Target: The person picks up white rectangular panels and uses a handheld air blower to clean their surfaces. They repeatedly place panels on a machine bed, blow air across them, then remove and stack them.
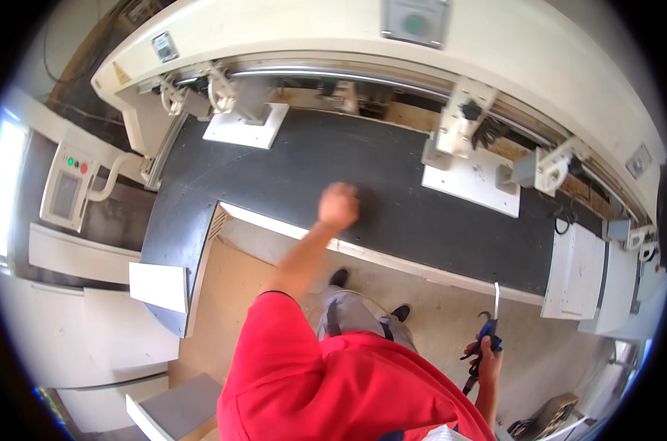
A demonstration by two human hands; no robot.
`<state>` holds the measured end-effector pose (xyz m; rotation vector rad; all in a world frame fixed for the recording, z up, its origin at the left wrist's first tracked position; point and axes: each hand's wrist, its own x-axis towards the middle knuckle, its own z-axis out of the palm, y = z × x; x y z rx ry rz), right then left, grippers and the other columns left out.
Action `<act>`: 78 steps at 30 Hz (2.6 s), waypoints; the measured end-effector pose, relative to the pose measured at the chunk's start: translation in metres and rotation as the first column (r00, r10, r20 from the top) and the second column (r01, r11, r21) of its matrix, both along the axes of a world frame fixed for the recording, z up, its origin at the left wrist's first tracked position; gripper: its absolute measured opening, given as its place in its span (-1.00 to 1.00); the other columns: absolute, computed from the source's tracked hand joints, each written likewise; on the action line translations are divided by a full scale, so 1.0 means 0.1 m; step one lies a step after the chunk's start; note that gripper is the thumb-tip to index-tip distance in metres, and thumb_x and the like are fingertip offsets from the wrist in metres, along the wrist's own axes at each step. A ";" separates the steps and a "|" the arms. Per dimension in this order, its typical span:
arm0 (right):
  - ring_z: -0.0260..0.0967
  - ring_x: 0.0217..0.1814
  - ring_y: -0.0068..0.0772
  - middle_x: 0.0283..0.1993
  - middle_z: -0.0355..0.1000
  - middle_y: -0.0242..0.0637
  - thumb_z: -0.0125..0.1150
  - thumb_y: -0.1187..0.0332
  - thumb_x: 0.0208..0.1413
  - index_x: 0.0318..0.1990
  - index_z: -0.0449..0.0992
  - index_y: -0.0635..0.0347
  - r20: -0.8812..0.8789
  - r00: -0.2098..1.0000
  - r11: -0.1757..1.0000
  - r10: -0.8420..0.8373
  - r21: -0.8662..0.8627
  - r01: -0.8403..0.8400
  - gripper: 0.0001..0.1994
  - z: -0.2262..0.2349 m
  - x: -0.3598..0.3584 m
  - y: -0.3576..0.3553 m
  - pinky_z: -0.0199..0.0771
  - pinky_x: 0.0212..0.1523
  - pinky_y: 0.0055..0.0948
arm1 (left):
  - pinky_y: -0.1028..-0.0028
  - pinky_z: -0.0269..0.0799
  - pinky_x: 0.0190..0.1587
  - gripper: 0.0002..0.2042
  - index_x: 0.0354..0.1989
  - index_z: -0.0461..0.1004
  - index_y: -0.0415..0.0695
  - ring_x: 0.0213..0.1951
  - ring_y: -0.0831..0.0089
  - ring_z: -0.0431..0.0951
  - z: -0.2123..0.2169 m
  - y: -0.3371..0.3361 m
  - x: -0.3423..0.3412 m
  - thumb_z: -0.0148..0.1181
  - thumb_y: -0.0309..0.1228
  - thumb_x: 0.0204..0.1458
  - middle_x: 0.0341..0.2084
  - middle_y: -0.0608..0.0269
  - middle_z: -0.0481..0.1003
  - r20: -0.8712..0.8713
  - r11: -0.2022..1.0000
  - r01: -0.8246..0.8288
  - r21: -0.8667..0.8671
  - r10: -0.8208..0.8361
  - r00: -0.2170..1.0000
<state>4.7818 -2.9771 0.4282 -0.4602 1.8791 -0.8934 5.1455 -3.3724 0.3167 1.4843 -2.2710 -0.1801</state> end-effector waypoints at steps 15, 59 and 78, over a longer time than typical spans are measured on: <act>0.29 -0.67 -0.61 -0.68 0.37 -0.41 0.14 0.18 0.16 -0.57 0.45 0.19 -0.081 0.946 0.916 0.314 0.286 -0.279 -0.66 0.23 2.73 -2.21 0.27 -0.62 -0.57 | 0.00 0.01 0.30 -0.42 0.10 0.35 -0.23 0.35 -0.07 0.01 -0.25 -1.08 2.56 0.08 0.00 0.07 0.29 -0.06 0.11 -0.007 0.992 -0.122 0.016 0.122 0.992; 0.37 -0.59 -0.56 -0.58 0.46 -0.35 0.07 0.15 0.21 -0.28 0.48 0.24 0.018 0.991 0.981 0.131 0.142 -0.132 -0.71 0.03 4.97 -2.62 0.31 -0.61 -0.53 | -0.07 0.08 0.28 -0.47 0.22 0.29 0.02 0.40 -0.01 -0.10 -0.06 -2.48 4.29 0.22 -0.34 0.01 0.40 0.18 -0.09 0.442 0.898 0.265 0.350 -0.408 0.799; 0.44 -0.53 -0.55 -0.54 0.47 -0.36 0.08 0.10 0.21 -0.18 0.46 0.25 -0.049 0.981 0.973 -0.187 0.126 0.192 -0.66 0.19 4.73 -2.07 0.29 -0.60 -0.56 | 0.26 0.27 0.23 -0.43 0.20 0.29 -0.02 0.37 0.11 0.03 0.03 -3.12 4.28 0.23 -0.45 -0.08 0.39 0.21 -0.06 0.520 0.861 0.348 0.372 -0.504 0.690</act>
